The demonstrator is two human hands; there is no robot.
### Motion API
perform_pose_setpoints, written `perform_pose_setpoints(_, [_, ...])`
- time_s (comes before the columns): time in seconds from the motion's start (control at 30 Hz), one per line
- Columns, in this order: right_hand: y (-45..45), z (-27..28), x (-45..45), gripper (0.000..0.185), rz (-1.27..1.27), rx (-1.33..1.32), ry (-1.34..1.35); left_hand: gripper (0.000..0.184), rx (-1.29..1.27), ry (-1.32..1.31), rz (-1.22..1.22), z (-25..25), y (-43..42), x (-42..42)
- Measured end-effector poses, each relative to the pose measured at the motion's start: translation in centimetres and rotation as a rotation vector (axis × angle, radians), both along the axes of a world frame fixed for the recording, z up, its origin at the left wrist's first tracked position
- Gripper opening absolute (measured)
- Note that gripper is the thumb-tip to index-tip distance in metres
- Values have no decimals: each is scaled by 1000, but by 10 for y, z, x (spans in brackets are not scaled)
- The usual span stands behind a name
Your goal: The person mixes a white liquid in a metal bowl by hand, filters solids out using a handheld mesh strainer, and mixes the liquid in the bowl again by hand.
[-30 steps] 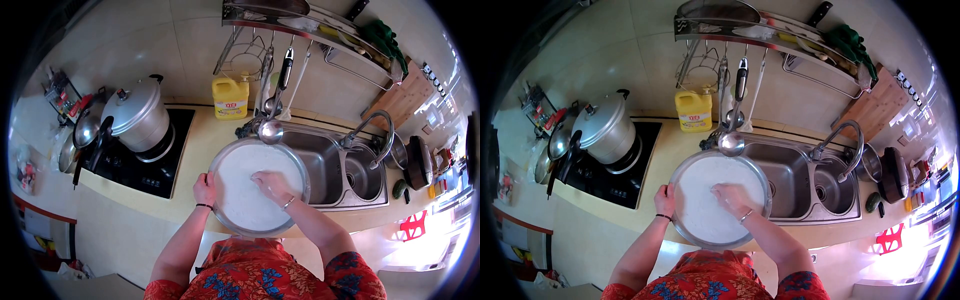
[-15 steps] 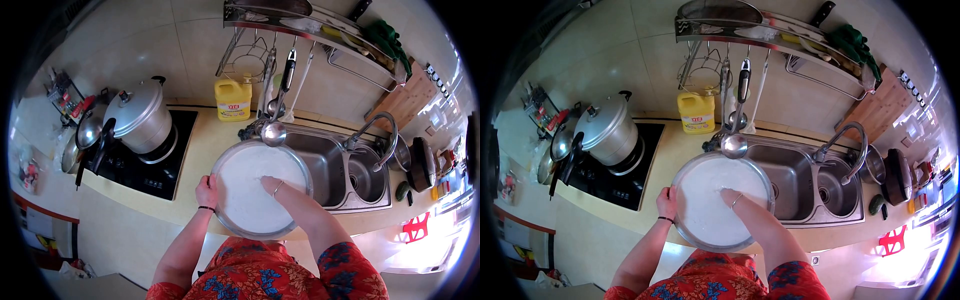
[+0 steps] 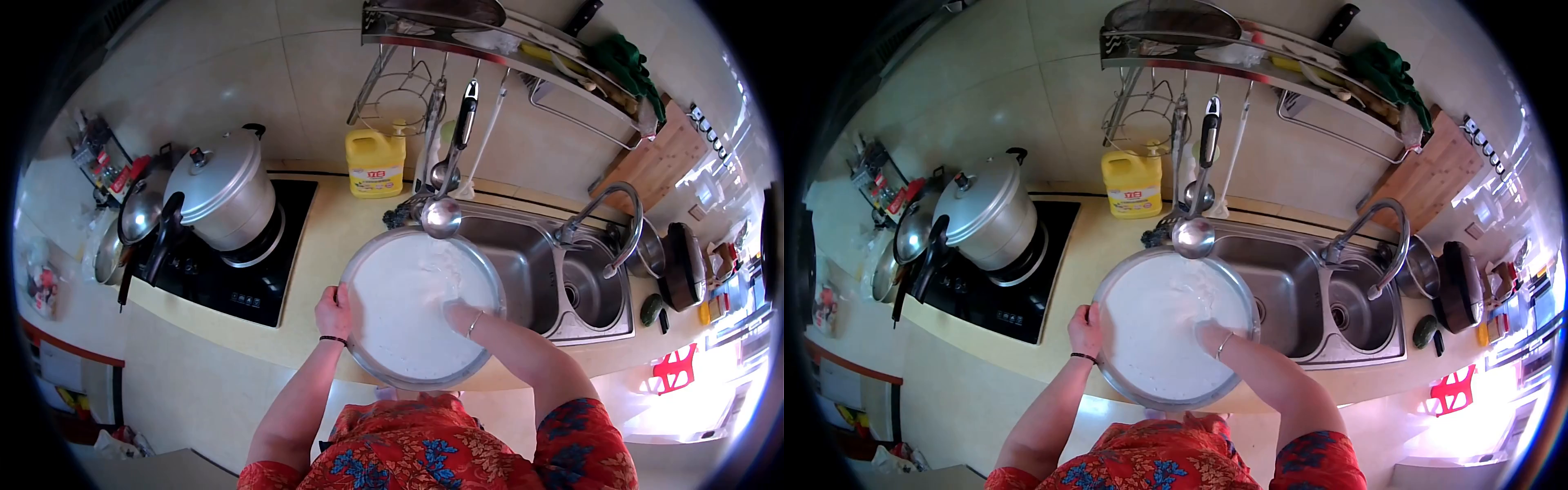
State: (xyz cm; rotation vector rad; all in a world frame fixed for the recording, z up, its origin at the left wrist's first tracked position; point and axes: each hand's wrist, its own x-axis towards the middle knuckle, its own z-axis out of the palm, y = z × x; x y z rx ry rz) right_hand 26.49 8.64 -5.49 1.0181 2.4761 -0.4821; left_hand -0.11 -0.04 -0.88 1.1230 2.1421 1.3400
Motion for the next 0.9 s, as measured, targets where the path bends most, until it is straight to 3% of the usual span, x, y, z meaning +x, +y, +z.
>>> perform_pose_setpoints(0.23, [-53, 12, 7, 18, 177, -29, -64, 34, -8, 43, -2, 1, 0, 0])
perform_pose_setpoints(0.6, [-83, 25, -23, 19, 188, -232, 272, 35, -3, 8, -13, 2, -1, 0])
perform_pose_setpoints(0.8, [-72, 43, -47, 20, -144, -401, 480, 35, -55, 62, -5, 2, 0, -1])
perform_pose_setpoints(0.87, [-70, 94, -49, 25, -649, -943, 707, 35, -60, 82, 3, 1, 0, -1])
perform_pose_setpoints(0.9, [-66, 91, -49, 25, -649, -954, 703, 35, -58, 104, 9, 1, -1, -1])
